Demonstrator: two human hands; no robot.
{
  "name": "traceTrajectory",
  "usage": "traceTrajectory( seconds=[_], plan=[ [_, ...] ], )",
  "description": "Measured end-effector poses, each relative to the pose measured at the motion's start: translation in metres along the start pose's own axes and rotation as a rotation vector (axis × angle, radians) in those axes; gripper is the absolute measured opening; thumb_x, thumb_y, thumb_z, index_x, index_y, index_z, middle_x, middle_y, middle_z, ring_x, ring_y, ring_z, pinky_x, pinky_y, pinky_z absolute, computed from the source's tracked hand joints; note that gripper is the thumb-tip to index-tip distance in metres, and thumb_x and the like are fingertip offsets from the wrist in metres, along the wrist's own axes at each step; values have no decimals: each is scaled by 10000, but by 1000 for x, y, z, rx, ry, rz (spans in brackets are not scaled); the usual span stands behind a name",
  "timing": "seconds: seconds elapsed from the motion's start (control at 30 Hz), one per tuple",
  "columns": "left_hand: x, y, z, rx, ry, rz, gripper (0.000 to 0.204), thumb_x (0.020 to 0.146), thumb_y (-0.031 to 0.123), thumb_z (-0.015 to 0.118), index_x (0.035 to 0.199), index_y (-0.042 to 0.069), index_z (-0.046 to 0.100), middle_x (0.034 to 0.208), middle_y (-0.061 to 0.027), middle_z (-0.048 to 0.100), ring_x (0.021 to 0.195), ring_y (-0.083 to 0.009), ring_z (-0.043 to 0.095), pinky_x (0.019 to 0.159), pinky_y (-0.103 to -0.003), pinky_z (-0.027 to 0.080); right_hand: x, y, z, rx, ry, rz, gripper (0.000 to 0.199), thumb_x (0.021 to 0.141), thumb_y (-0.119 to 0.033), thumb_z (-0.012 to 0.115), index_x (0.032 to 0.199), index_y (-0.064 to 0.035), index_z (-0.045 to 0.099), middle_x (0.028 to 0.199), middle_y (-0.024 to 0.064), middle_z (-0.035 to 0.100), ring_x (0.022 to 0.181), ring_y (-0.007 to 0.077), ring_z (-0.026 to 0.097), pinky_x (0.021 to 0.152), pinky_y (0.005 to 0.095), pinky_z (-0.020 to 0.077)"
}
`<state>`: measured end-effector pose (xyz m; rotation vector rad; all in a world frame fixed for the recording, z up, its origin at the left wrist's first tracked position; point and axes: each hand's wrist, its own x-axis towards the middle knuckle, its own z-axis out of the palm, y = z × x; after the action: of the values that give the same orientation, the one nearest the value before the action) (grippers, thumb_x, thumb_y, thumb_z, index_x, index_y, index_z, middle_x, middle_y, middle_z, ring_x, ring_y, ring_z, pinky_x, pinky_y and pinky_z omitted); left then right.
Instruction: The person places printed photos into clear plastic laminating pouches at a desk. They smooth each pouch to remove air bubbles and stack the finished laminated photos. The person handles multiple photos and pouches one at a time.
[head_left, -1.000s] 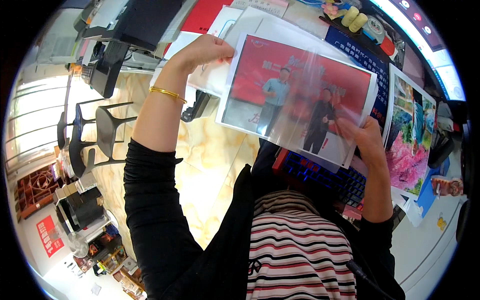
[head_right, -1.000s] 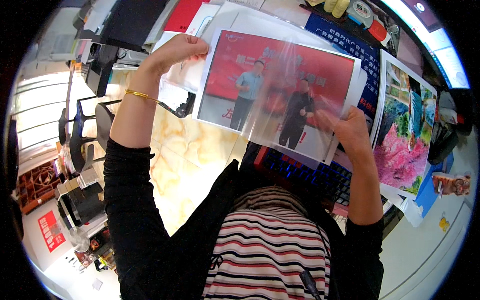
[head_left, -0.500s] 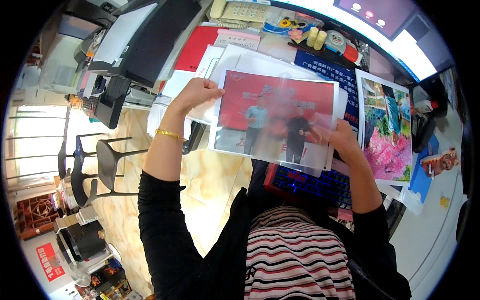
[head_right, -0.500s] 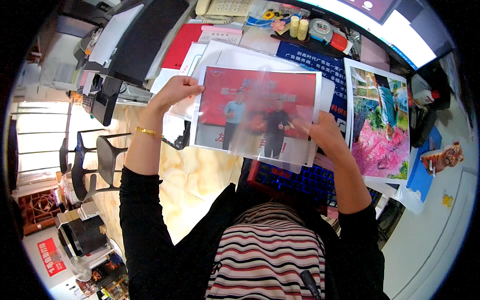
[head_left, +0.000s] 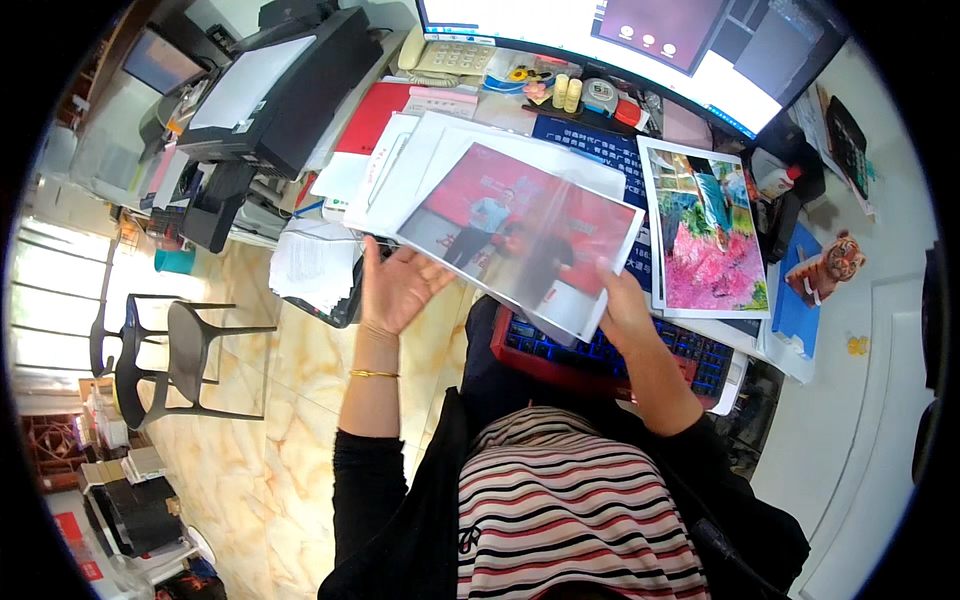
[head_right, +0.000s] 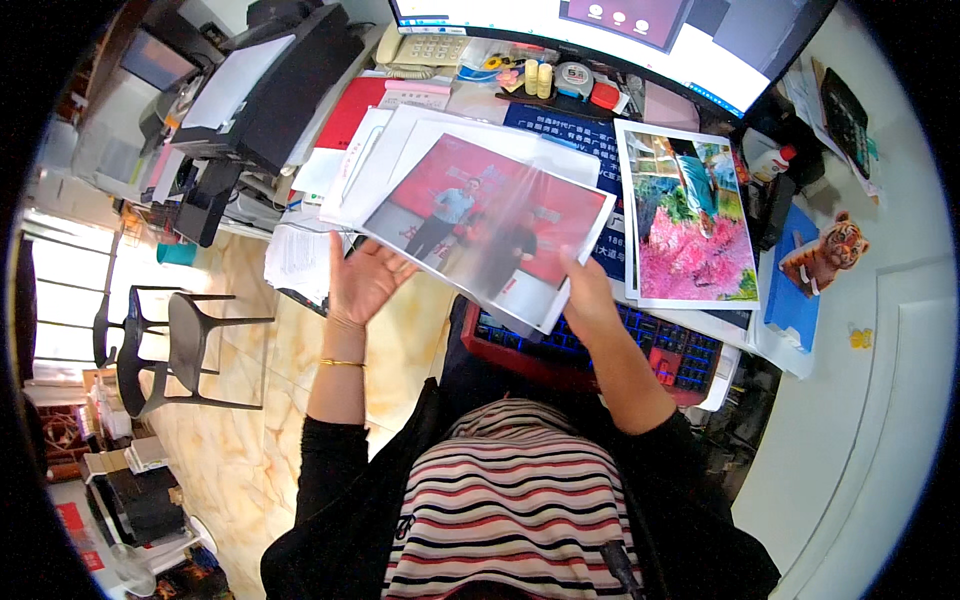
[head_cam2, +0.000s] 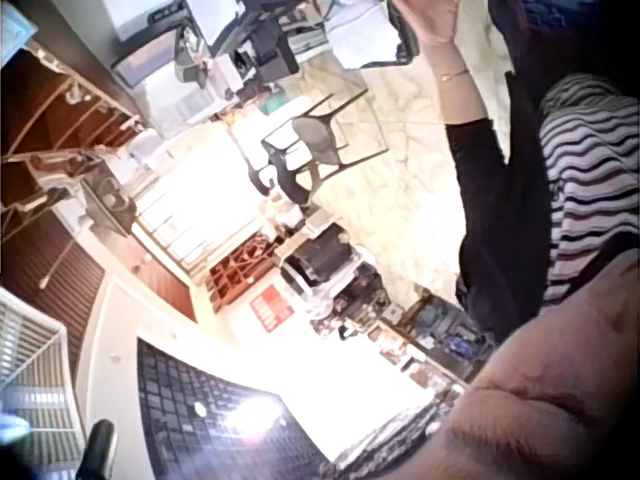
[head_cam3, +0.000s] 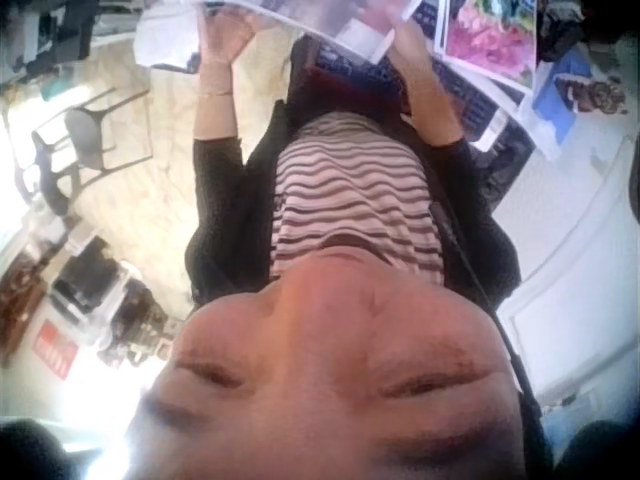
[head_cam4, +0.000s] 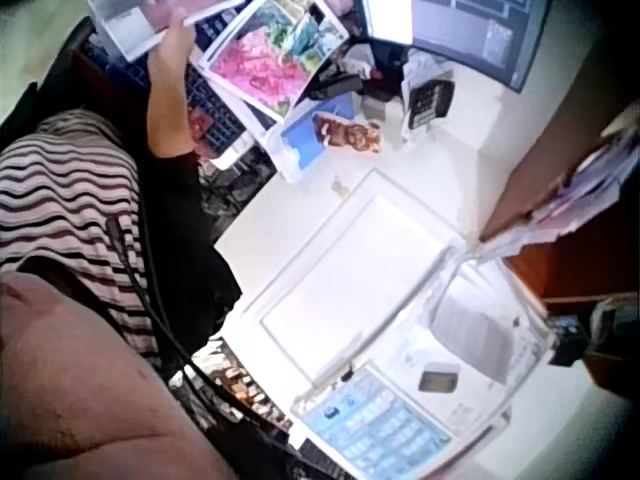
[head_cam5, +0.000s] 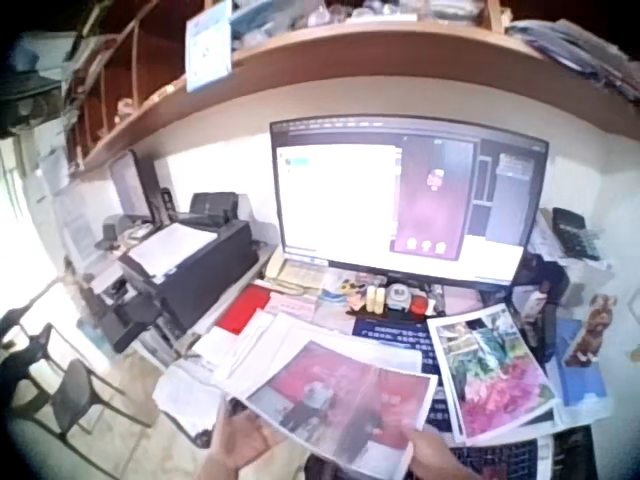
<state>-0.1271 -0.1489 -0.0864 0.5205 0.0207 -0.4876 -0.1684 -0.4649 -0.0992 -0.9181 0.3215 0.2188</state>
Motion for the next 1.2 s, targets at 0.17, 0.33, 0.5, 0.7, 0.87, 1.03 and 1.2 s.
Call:
traceTrajectory(
  seconds=[0.17,0.33,0.5,0.7,0.87,1.03,1.2],
  plan=[
    [-3,-77,30,-19,105,13,633,939,507,387,1314,-1,423,1320,-144,499,1201,-297,486,1010,-448,373,-22,13,25,-114,-64,62,411,967,-245,453,1276,23,404,1184,158,551,1057,283,580,879,457,494],
    [-1,-80,12,125,317,14,348,935,207,478,1186,-33,494,1141,-158,596,1028,-241,604,911,-361,489,-28,6,24,-397,-129,42,375,914,-177,550,1198,49,454,1079,163,583,880,261,648,700,401,592],
    [2,-53,-1,526,397,-15,223,913,104,502,1079,-38,543,985,-128,635,886,-202,642,788,-352,551,-2,-30,6,-445,34,-105,407,870,-85,572,1220,59,422,1037,177,589,858,249,652,650,345,596],
    [-14,-66,-4,456,393,4,283,896,113,564,1140,-27,531,1059,-107,622,912,-199,636,806,-342,544,6,-28,8,-569,-4,-71,427,857,-53,591,1229,63,417,996,155,595,802,231,659,649,326,590],
    [-35,-88,20,482,366,-2,334,876,67,565,1195,-12,505,1116,-119,605,970,-205,629,832,-349,541,-4,-28,12,-426,-53,19,417,864,-143,641,1173,63,450,975,155,602,818,249,667,638,346,597],
    [-20,-77,29,418,311,-52,337,899,96,539,1215,-6,478,1116,-126,597,966,-227,627,760,-335,574,11,-42,15,-484,-82,-56,415,879,-125,613,1193,80,435,1005,173,578,857,251,651,657,353,600],
    [4,-83,5,170,398,116,311,944,146,500,1204,-22,475,1112,-123,586,932,-224,624,761,-334,571,42,-56,20,-552,-85,-35,412,857,-27,594,1209,97,419,1041,184,563,851,266,649,665,362,600]
  ],
)
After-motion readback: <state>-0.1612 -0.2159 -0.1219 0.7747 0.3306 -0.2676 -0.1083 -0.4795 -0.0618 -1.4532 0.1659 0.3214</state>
